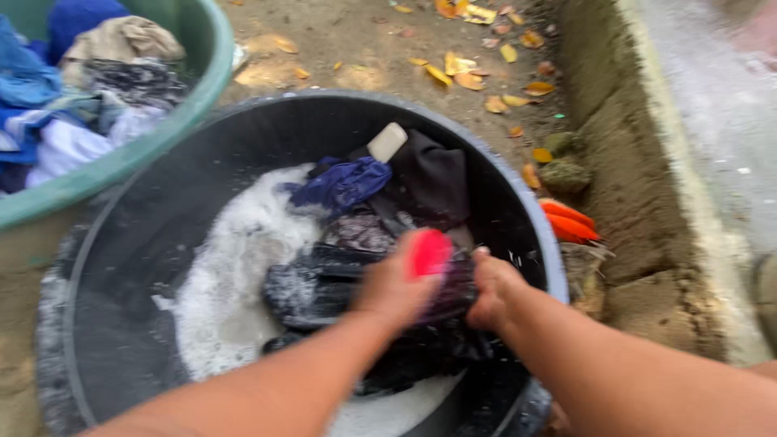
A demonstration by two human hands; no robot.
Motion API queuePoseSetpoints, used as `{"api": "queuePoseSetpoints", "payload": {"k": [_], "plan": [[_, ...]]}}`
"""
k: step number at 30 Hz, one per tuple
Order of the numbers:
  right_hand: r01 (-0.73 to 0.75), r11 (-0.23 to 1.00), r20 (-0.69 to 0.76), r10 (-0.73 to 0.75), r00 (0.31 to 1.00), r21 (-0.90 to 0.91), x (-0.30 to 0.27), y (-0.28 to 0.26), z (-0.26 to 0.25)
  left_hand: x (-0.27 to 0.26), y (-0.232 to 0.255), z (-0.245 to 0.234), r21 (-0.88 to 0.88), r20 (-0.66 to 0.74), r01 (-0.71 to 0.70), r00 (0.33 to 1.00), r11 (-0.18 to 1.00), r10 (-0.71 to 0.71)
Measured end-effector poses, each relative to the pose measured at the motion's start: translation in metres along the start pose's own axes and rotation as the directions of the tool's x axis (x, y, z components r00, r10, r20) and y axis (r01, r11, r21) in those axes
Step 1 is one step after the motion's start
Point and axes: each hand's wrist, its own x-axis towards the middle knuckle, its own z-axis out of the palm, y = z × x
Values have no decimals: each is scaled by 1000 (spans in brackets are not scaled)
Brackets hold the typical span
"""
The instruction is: The person washes black clothing by hand in a basin of soapy water using a red brush, repeatedly scrubbing different sections of the garment and lifting it to check progress.
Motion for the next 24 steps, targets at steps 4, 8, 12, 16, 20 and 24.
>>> {"api": "queuePoseSetpoints", "payload": {"k": [4, 8, 12, 16, 20, 24], "plan": [[33, 994, 41, -29, 999, -102, -8, -8, -1, 14, -85, -84, 183, -293, 386, 899, 904, -324], [28, 996, -25, -30, 999, -88, -13, -2, 4, 29, -59, -64, -184, -391, -76, 920, 980, -2], [86, 990, -56, -92, 994, -109, -14, -3, 12, 1, 26, 25, -135, -81, -253, 967, 958, 243], [166, 976, 10, -166, 986, -142, -20, -13, 7, 9, -67, -57, 120, -198, 370, 918, 921, -342], [356, 888, 234, -295, 927, -292, -48, -34, 25, 26, -116, -108, 47, -288, 420, 875, 907, -390], [503, 666, 400, -319, 859, -551, -75, -33, 51, 54, -67, -98, -239, 69, 59, 997, 969, -44]]}}
